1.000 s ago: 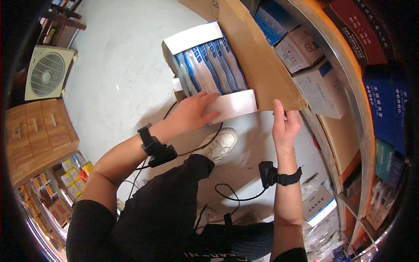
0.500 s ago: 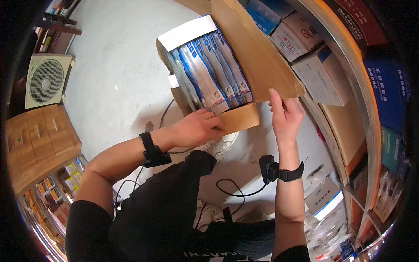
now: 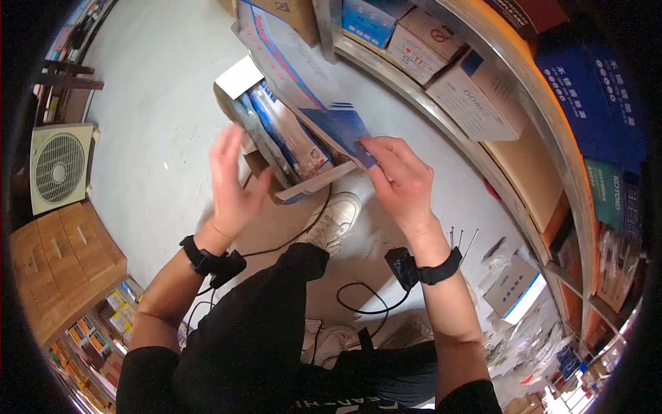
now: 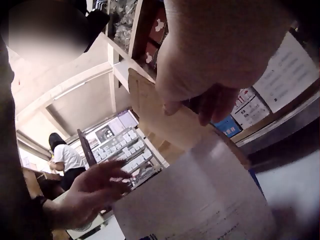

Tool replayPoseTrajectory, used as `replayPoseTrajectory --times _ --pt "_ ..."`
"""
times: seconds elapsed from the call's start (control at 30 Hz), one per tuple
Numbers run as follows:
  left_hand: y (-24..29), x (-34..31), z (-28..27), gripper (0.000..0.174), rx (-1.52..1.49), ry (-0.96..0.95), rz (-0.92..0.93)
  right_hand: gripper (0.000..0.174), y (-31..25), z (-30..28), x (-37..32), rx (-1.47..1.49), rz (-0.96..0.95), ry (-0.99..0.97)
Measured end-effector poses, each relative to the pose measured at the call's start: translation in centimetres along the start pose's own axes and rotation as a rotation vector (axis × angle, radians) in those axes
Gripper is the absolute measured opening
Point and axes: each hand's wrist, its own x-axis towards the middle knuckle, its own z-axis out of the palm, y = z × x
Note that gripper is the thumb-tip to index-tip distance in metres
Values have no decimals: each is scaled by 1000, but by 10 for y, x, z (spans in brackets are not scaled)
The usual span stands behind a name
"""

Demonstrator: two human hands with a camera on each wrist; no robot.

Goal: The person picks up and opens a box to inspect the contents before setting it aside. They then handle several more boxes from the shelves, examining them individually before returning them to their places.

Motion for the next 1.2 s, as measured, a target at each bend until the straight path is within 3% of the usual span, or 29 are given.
replayPoseTrajectory --times 0.03,0.1,0.17,0.2,0.27,0.3,0.37,0.43,0.47,0.5,0.57,0.6,0.63,0.67,0.7,0.77,0.8,0.83,0.9,0.97,1.03,1.07,1.17,1.2 --pt "4 9 -1 47 83 76 -18 29 -1 0 -1 -61 -45 -16" --pt "2 9 0 46 174 154 -35 21 3 2 3 -40 -28 47" --pt "-9 -3 7 51 128 -126 63 8 8 -2 4 5 117 172" --pt "-1 -2 9 48 104 -220 269 8 9 -4 4 4 121 173" --pt "16 3 17 47 177 -300 347 21 11 -7 5 38 256 157" --pt "20 3 19 45 257 -374 428 21 11 -6 5 37 255 154" --pt "13 0 20 39 264 -369 397 29 11 -4 6 62 195 196" --pt "-7 1 22 34 174 -244 220 23 13 -2 5 73 188 196" --pt "-14 6 29 34 180 -244 220 16 13 0 5 85 184 196" --pt "-22 13 36 34 314 -224 122 16 12 2 6 92 182 197" --pt "-34 11 40 34 458 -200 15 12 7 7 9 -8 -129 166" --pt "-38 7 40 33 628 -314 52 12 3 11 7 1 -134 162" --pt "-43 3 41 31 796 -431 88 21 -2 14 1 -138 -239 9" --pt "-47 -5 38 25 574 -189 -66 30 -6 17 -5 -279 -343 -143" --pt "-49 -7 32 25 578 -185 -68 30 -9 23 -10 -276 -347 -142" --pt "-56 -10 18 28 267 31 -122 30 -11 36 -21 -407 -341 -423" --pt "-79 -27 11 29 188 0 -259 29 -9 43 -25 -398 -302 -479" --pt "-80 -27 5 29 192 -3 -254 29 -4 48 -29 -396 -298 -473" --pt "-78 -24 -5 30 -638 121 -989 27 2 56 -37 -329 -222 -383" --pt "-70 -15 -8 32 -694 69 -982 26 2 57 -41 -249 -164 -327" --pt "-58 2 3 37 -340 95 -732 25 4 52 -44 -193 -104 -260" --pt "-40 9 3 39 -227 52 -761 26 4 51 -46 -148 -119 -214" --pt "-36 12 13 42 74 98 -247 38 11 47 -61 -78 -133 -102" --pt "-22 17 16 44 29 137 -309 42 19 46 -72 52 -33 -158"
